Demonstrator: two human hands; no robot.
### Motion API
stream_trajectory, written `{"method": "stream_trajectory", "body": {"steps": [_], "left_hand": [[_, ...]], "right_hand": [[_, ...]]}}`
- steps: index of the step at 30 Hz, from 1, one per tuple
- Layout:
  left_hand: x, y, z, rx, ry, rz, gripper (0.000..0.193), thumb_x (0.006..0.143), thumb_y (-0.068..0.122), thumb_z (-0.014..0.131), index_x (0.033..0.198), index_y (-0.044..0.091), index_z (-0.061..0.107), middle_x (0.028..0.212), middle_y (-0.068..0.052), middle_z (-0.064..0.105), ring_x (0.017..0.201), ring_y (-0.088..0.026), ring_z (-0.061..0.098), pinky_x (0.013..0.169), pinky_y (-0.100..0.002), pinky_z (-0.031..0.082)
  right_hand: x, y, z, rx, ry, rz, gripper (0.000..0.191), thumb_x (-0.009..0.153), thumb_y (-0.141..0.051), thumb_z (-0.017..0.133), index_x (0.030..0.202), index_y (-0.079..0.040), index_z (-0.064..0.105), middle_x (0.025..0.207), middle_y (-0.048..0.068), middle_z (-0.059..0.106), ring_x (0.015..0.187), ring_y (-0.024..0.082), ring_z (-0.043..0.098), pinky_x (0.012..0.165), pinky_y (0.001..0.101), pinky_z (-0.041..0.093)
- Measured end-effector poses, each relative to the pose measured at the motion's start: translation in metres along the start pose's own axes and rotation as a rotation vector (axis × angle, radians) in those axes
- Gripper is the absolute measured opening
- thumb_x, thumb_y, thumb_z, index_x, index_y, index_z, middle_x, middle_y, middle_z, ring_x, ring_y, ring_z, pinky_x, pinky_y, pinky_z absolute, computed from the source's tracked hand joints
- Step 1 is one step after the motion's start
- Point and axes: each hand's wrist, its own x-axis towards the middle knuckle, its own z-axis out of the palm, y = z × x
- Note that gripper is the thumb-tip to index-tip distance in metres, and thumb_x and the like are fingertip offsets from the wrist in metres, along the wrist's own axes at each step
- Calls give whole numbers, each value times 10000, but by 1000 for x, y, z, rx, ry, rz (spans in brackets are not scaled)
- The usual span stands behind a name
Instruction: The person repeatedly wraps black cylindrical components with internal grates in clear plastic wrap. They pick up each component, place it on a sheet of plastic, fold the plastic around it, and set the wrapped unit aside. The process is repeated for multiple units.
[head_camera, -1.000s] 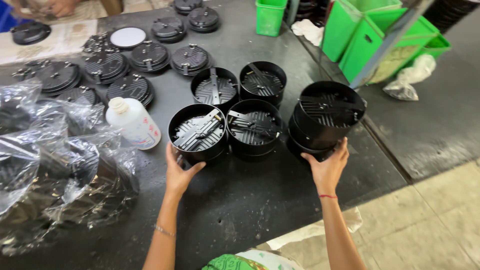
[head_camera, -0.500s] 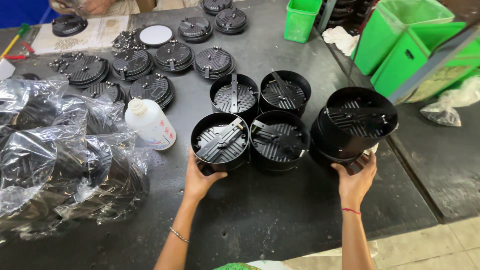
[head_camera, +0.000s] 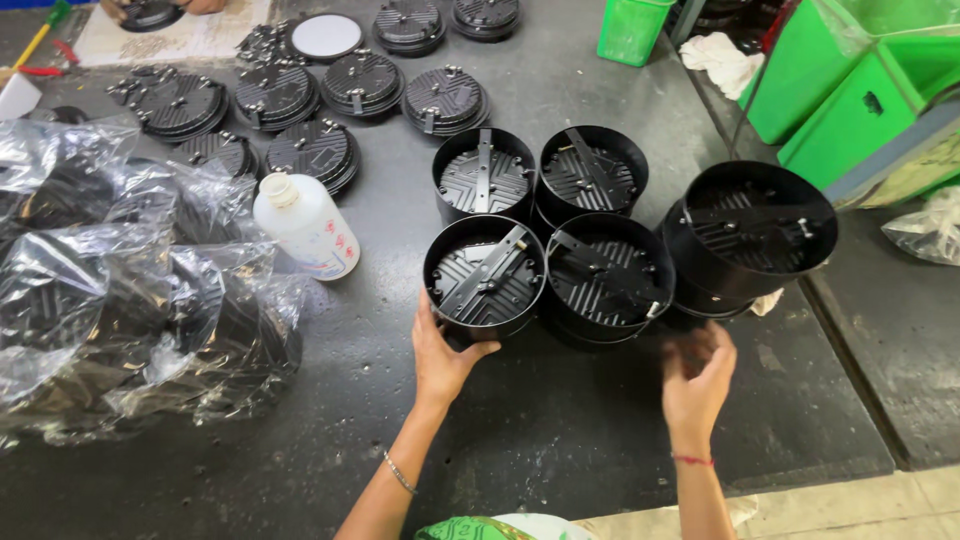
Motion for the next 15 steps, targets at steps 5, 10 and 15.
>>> {"method": "stream_trajectory", "body": {"steps": [5, 10, 15], "left_hand": [[2, 4, 8, 28, 19, 94, 1382, 463, 194, 1017, 1590, 61, 229, 1396, -195, 539, 1248, -379, 562, 1027, -460, 510], [2, 4, 22, 101, 42, 89, 1395, 452, 229, 1031, 1577, 44, 228, 1475, -229, 478, 1312, -432, 467, 1096, -496, 410], [0, 5, -3, 64, -68, 116, 1319, 583, 299, 986, 1613, 21, 210, 1582, -266, 379, 1458, -445, 372, 1195, -494, 339]], "right_hand": [[-13, -10, 21, 171, -138, -20, 745, 862, -42, 750, 1509, -7, 382, 1365, 160, 555, 1202, 247, 622, 980, 359, 535], [-15, 1, 25, 73, -145, -77, 671, 923, -84, 770, 1497, 24, 439, 1381, 185, 593, 1237, 266, 624, 1027, 358, 517], [-2, -22, 22, -8, -279, -304, 395, 892, -92, 760, 1243, 44, 638, 1196, 149, 687, 1107, 229, 675, 998, 356, 542]]}}
